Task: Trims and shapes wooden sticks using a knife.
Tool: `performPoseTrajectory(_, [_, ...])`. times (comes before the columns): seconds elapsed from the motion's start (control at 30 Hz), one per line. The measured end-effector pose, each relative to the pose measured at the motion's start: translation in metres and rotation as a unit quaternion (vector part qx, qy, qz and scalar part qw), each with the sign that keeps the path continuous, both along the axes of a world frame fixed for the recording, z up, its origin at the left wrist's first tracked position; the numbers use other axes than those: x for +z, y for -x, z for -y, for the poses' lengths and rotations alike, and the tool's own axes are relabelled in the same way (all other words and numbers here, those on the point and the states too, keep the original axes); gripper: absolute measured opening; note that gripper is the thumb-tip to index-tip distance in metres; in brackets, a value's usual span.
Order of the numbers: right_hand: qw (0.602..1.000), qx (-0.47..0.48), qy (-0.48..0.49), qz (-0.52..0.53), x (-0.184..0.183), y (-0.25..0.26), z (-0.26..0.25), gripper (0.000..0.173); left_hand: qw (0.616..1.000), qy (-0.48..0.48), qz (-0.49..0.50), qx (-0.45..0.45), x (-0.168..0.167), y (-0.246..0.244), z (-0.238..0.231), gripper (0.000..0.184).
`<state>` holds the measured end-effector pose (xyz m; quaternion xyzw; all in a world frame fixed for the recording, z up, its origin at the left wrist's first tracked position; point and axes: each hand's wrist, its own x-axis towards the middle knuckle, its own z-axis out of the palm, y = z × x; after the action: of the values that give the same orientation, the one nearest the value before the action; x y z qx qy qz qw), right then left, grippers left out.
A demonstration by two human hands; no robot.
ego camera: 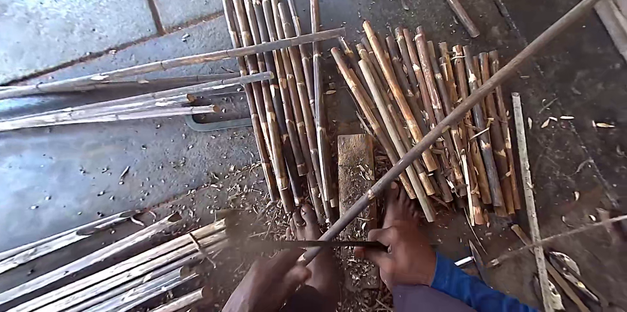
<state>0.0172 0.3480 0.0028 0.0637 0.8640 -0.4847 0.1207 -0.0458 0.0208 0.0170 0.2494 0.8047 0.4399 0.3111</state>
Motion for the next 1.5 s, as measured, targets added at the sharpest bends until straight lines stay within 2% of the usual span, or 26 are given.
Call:
performPoseTrajectory(0.03, [1.0,-0.02,0.013,0.0,0.0,0.004,-0.005,0.046,1.0,0.001,-0.004,-0.001,0.0,0.003,-0.002,0.048])
performPoseTrajectory(0.1, [0.983,-0.146,0.108,0.006,0.005,0.017,-0.014,0.037,0.999,-0.005,-0.033,-0.005,-0.002,0.004,-0.001,0.044])
performPoseTrajectory(0.13, [0.98,-0.162,0.115,0.012,0.007,0.018,-0.013,0.039,0.999,-0.008,-0.042,-0.007,-0.003,0.002,0.001,0.041])
performPoseTrajectory(0.23, [0.995,-0.081,0.041,0.036,-0.001,0.008,-0.006,0.053,1.0,0.007,-0.008,-0.027,-0.004,-0.001,0.005,0.04])
performPoseTrajectory(0.33, [0.981,-0.173,0.09,0.009,0.0,0.011,-0.018,0.041,0.999,0.005,0.002,-0.033,-0.003,-0.001,0.006,0.039])
performPoseTrajectory(0.37, [0.981,-0.168,0.1,0.016,0.002,0.008,-0.015,0.041,1.0,0.005,-0.007,-0.023,-0.003,-0.004,0.008,0.039])
performPoseTrajectory(0.4, [0.992,-0.102,0.062,0.026,0.004,0.005,-0.012,0.039,1.0,0.011,-0.015,-0.013,-0.002,-0.005,0.008,0.039])
performPoseTrajectory(0.47, [0.997,0.047,-0.014,0.063,0.006,0.001,-0.005,0.054,0.999,0.032,-0.01,0.0,0.003,-0.003,0.007,0.04])
performPoseTrajectory(0.5, [0.997,0.035,-0.015,0.064,0.007,0.004,-0.008,0.054,0.999,0.039,-0.004,0.005,0.005,-0.001,0.005,0.04])
performPoseTrajectory(0.57, [0.99,-0.119,0.064,0.042,0.01,0.017,-0.017,0.044,0.999,0.043,-0.013,0.021,0.008,0.0,0.004,0.038])
performPoseTrajectory(0.6, [0.984,-0.153,0.088,0.033,0.011,0.018,-0.015,0.042,0.998,0.042,-0.025,0.03,0.009,-0.002,0.005,0.037])
performPoseTrajectory(0.67, [0.997,-0.056,0.042,0.037,0.006,0.01,-0.005,0.041,0.997,0.043,-0.039,0.043,0.01,-0.002,0.003,0.036])
performPoseTrajectory(0.73, [0.999,0.022,-0.005,0.043,0.002,0.004,0.001,0.051,0.998,0.05,-0.027,0.037,0.011,-0.001,0.001,0.037])
performPoseTrajectory(0.83, [0.984,-0.139,0.106,0.016,0.004,0.017,-0.01,0.031,0.999,0.045,-0.003,0.011,0.014,0.002,0.004,0.043])
performPoseTrajectory(0.87, [0.987,-0.125,0.1,0.019,0.006,0.017,-0.008,0.03,0.999,0.041,0.005,0.005,0.015,0.001,0.005,0.045])
performPoseTrajectory(0.97, [0.997,0.052,0.001,0.056,0.007,0.008,0.004,0.05,0.998,0.035,0.044,-0.007,0.014,0.004,0.005,0.048])
performPoseTrajectory(1.0, [0.998,0.019,0.005,0.055,0.007,0.011,0.0,0.048,0.998,0.03,0.05,-0.013,0.013,0.006,0.004,0.048])
performPoseTrajectory(1.07, [0.987,-0.128,0.091,0.033,0.006,0.019,-0.007,0.037,0.998,0.012,0.054,-0.023,0.011,0.006,0.005,0.049])
performPoseTrajectory(1.1, [0.983,-0.145,0.112,0.03,0.005,0.019,-0.005,0.037,0.998,0.001,0.058,-0.027,0.01,0.003,0.007,0.048])
performPoseTrajectory(1.2, [0.997,0.022,0.03,0.069,0.001,0.007,0.007,0.053,0.996,-0.01,0.078,-0.033,0.008,0.005,0.006,0.048])
performPoseTrajectory(1.23, [0.998,0.007,0.026,0.061,0.001,0.008,0.002,0.05,0.996,-0.01,0.081,-0.034,0.007,0.007,0.004,0.048])
performPoseTrajectory(1.33, [0.972,-0.186,0.144,0.024,0.005,0.017,-0.01,0.034,0.994,-0.026,0.103,-0.02,0.008,0.003,0.005,0.046])
performPoseTrajectory(1.37, [0.978,-0.163,0.131,0.024,0.003,0.017,-0.008,0.034,0.994,-0.03,0.108,-0.016,0.008,0.004,0.004,0.045])
performPoseTrajectory(1.43, [0.998,-0.009,0.046,0.042,0.0,0.004,0.004,0.047,0.992,-0.028,0.12,-0.017,0.009,0.004,0.003,0.046])
performPoseTrajectory(1.47, [0.998,0.019,0.025,0.048,0.0,0.003,0.004,0.049,0.992,-0.025,0.122,-0.021,0.009,0.006,0.001,0.047])
performPoseTrajectory(1.5, [0.998,-0.016,0.032,0.047,-0.001,0.006,-0.002,0.044,0.992,-0.025,0.124,-0.025,0.008,0.008,0.0,0.048])
